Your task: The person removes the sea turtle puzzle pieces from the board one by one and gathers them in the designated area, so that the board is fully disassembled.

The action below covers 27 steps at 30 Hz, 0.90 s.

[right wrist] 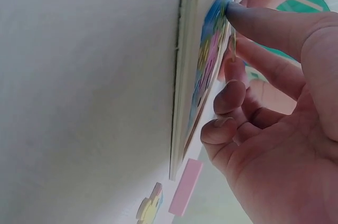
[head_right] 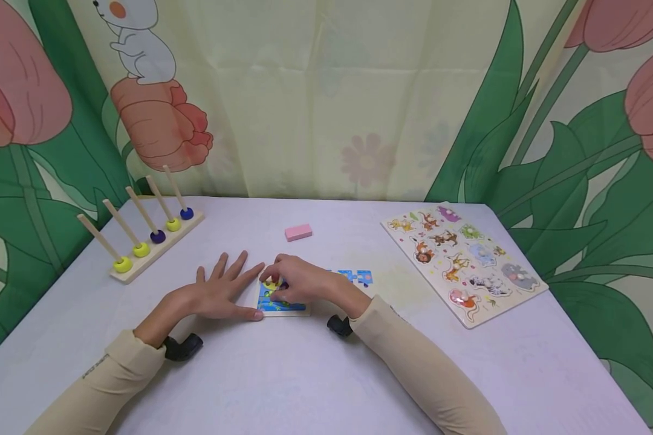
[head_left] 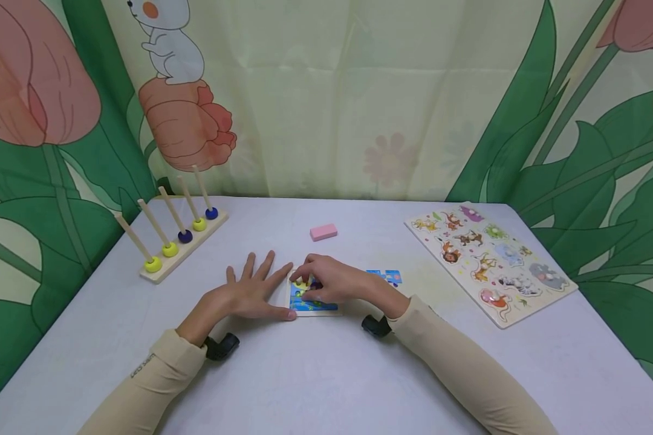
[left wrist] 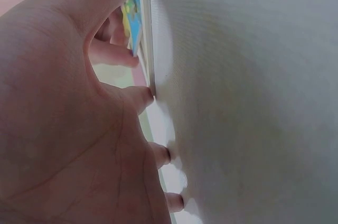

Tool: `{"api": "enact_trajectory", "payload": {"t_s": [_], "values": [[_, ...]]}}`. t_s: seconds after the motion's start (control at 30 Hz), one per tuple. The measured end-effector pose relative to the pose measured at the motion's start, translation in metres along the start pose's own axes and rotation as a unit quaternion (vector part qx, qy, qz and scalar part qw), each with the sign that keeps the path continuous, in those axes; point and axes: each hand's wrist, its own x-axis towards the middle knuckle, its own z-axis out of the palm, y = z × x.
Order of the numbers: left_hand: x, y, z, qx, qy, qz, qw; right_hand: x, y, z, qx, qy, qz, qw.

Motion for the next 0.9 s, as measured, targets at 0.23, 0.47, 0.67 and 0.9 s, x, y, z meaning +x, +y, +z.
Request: {"api": "enact_trajectory", "payload": {"t_s": [0.23,0.47,0.67,0.9], "values": [[0.0,-0.001,0.002,-0.002,-0.001,0.001,1.0,-0.003,0.001,0.001,-0.007,0.006,-0.004,1.0],[-0.005,0.003,0.0,-0.006,0.005,0.005,1.0,-0.012,0.006,0.0,-0.014,0.021,0.002,1.0],[-0.011,0.008,-0.006,-0.01,-0.003,0.008,0.9999,-0.024,0.011,-0.001,-0.008,0.028,0.014,0.999],[-0.015,0.01,-0.009,-0.012,0.004,0.013,0.9998,-0.041,0.016,-0.005,-0.002,0.035,0.04,0.999]]}}
